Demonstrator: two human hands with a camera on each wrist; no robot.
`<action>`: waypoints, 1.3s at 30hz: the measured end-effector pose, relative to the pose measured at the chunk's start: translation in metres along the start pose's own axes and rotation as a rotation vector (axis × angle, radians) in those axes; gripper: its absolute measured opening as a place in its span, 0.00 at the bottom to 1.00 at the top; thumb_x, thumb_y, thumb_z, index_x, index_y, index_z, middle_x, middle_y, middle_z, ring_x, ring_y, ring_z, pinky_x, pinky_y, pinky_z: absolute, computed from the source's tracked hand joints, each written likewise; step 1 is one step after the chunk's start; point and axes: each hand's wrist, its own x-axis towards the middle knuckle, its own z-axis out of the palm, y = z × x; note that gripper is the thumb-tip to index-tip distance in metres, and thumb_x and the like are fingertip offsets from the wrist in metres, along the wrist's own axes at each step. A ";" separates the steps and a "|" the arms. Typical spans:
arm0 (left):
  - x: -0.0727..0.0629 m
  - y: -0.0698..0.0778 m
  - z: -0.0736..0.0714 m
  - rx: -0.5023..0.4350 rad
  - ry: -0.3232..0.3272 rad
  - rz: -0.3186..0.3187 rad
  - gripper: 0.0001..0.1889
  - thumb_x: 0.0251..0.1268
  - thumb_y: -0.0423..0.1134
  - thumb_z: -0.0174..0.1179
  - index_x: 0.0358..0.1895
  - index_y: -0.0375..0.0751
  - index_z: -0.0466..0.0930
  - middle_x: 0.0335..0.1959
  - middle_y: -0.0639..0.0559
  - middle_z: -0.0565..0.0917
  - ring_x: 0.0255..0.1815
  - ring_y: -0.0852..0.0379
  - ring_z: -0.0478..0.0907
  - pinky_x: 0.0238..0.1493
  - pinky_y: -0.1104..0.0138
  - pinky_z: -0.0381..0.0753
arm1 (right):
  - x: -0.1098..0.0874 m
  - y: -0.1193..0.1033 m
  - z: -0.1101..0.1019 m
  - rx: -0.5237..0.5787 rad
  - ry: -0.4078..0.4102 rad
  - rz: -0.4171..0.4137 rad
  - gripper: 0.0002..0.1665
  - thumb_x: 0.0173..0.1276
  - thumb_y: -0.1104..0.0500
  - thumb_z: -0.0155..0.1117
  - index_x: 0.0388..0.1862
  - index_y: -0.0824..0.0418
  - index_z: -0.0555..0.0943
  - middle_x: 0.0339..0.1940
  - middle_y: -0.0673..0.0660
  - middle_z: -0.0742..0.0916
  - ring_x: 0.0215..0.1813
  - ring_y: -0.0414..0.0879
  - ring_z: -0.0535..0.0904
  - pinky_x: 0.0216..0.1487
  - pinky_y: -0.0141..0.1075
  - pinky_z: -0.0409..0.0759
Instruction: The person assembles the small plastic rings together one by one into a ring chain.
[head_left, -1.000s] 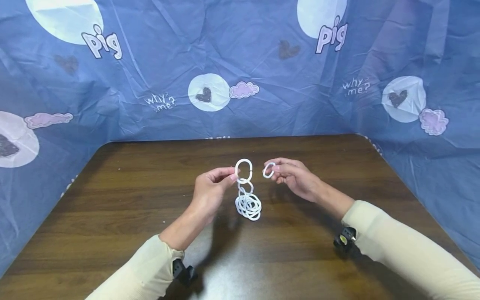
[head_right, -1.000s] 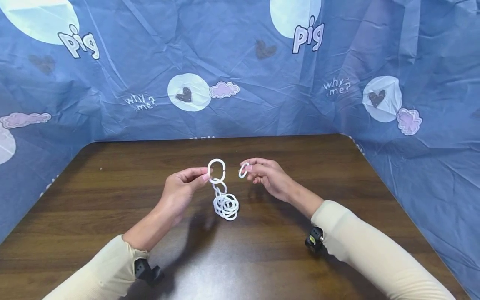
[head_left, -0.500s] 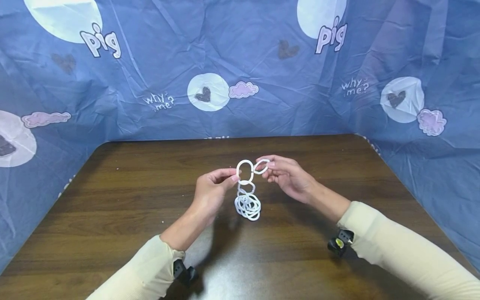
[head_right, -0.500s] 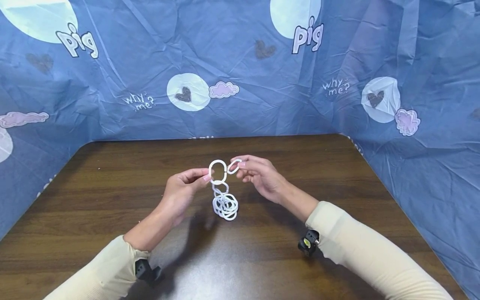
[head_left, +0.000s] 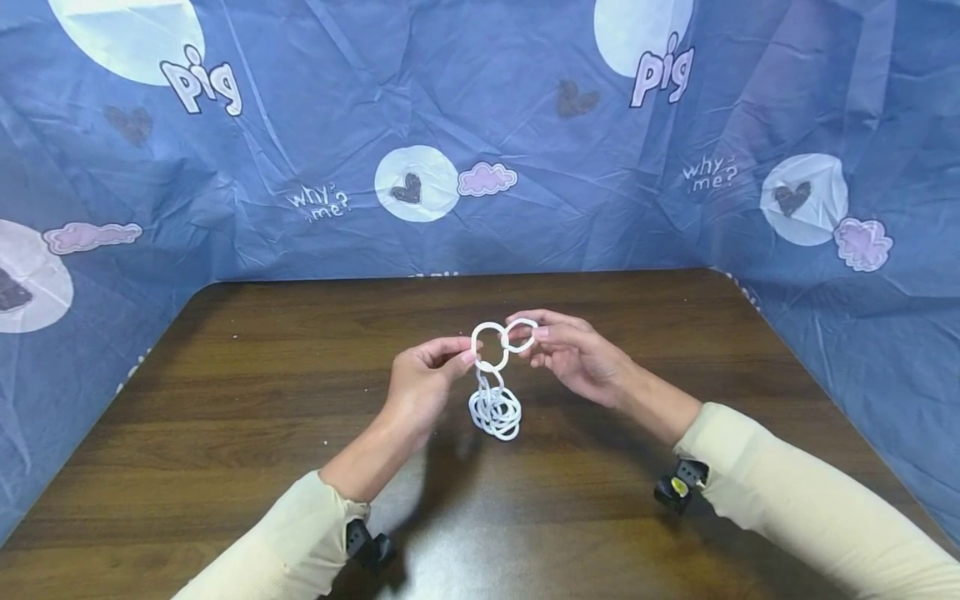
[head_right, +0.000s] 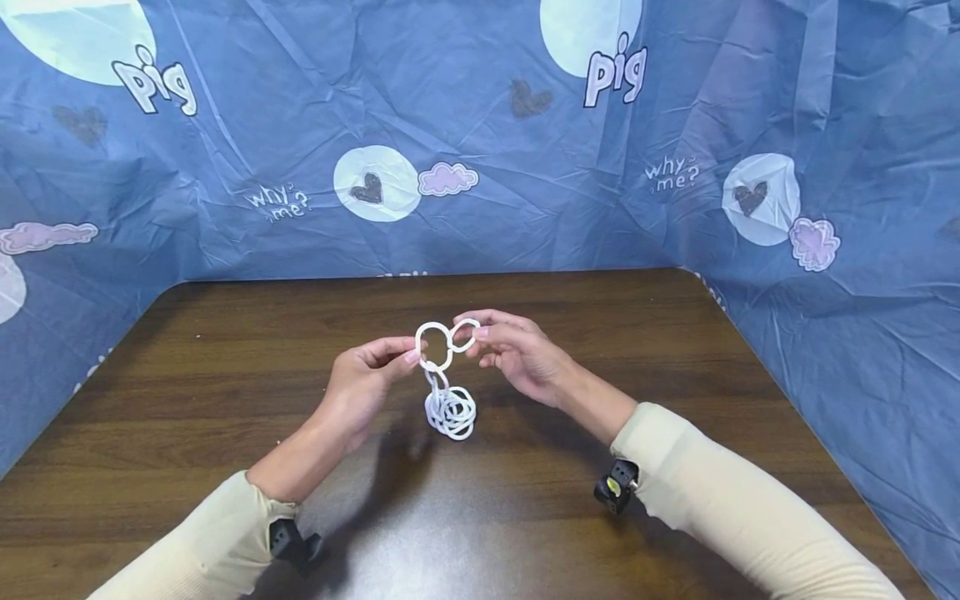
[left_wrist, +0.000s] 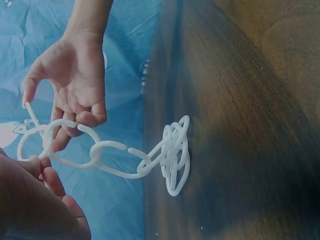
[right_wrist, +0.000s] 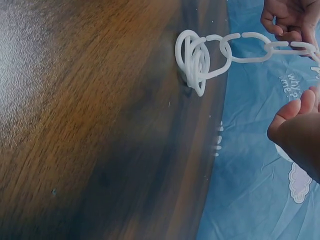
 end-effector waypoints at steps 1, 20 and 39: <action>0.000 0.000 0.000 0.000 0.001 -0.001 0.09 0.60 0.27 0.62 0.43 0.30 0.84 0.40 0.46 0.86 0.38 0.63 0.77 0.43 0.71 0.74 | 0.000 0.000 0.000 0.003 -0.011 0.001 0.19 0.67 0.64 0.54 0.57 0.64 0.74 0.46 0.56 0.84 0.42 0.45 0.78 0.42 0.32 0.72; -0.002 0.000 -0.003 0.002 0.041 0.031 0.09 0.60 0.33 0.65 0.43 0.34 0.85 0.37 0.49 0.86 0.39 0.60 0.78 0.43 0.70 0.74 | 0.000 -0.005 0.003 0.021 -0.020 -0.034 0.21 0.67 0.64 0.54 0.59 0.63 0.73 0.49 0.56 0.82 0.44 0.46 0.78 0.42 0.33 0.72; -0.004 -0.001 0.000 0.007 0.026 0.057 0.10 0.57 0.32 0.66 0.42 0.33 0.85 0.39 0.48 0.86 0.38 0.60 0.77 0.40 0.73 0.74 | 0.001 0.002 0.006 -0.015 0.142 -0.005 0.17 0.69 0.63 0.51 0.56 0.62 0.74 0.47 0.53 0.83 0.40 0.43 0.78 0.42 0.34 0.69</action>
